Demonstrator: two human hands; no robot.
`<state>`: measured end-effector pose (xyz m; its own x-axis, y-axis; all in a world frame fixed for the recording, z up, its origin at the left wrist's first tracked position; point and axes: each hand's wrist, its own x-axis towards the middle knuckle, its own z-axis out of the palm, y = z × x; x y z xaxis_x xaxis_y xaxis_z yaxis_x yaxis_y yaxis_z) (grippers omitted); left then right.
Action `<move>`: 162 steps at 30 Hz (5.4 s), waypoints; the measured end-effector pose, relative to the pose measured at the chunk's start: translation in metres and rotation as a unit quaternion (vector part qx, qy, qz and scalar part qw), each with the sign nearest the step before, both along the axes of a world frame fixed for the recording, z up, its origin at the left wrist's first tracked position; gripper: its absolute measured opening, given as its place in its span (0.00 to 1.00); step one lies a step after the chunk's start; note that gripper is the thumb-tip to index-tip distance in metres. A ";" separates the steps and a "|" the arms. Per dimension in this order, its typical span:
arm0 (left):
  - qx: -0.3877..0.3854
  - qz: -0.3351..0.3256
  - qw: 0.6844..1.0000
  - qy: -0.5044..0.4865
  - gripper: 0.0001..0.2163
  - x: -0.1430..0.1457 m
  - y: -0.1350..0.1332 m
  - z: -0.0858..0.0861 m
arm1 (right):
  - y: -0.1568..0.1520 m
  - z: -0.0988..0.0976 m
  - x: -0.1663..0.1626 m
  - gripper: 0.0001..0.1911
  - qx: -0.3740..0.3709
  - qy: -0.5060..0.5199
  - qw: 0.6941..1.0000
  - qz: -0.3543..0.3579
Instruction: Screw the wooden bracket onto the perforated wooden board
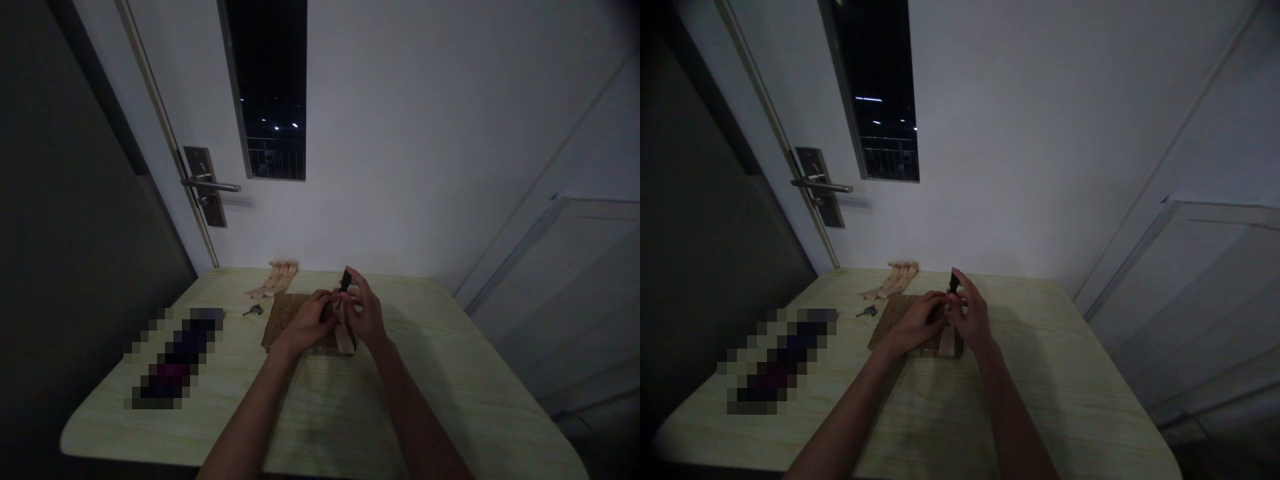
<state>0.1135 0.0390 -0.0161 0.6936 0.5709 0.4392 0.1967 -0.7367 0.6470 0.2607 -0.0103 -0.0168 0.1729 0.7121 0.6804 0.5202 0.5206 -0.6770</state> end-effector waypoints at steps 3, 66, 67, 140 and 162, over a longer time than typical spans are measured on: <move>0.000 0.003 1.000 0.007 0.17 -0.001 0.000 0.000 | 0.002 0.000 -0.003 0.26 -0.005 0.002 1.000 -0.017; -0.011 0.023 1.000 0.010 0.14 0.001 -0.002 0.002 | 0.007 -0.003 -0.004 0.23 0.012 0.017 0.999 -0.044; -0.013 0.023 1.000 0.009 0.14 0.001 -0.002 0.001 | 0.006 -0.003 -0.004 0.24 0.014 0.015 0.999 -0.038; 0.062 0.031 0.996 0.056 0.14 0.017 0.034 0.001 | 0.041 -0.001 0.021 0.30 -0.028 0.017 0.999 0.015; 0.062 0.040 0.996 0.053 0.16 0.016 0.035 -0.001 | 0.040 0.033 0.033 0.14 -0.020 -0.008 0.999 -0.036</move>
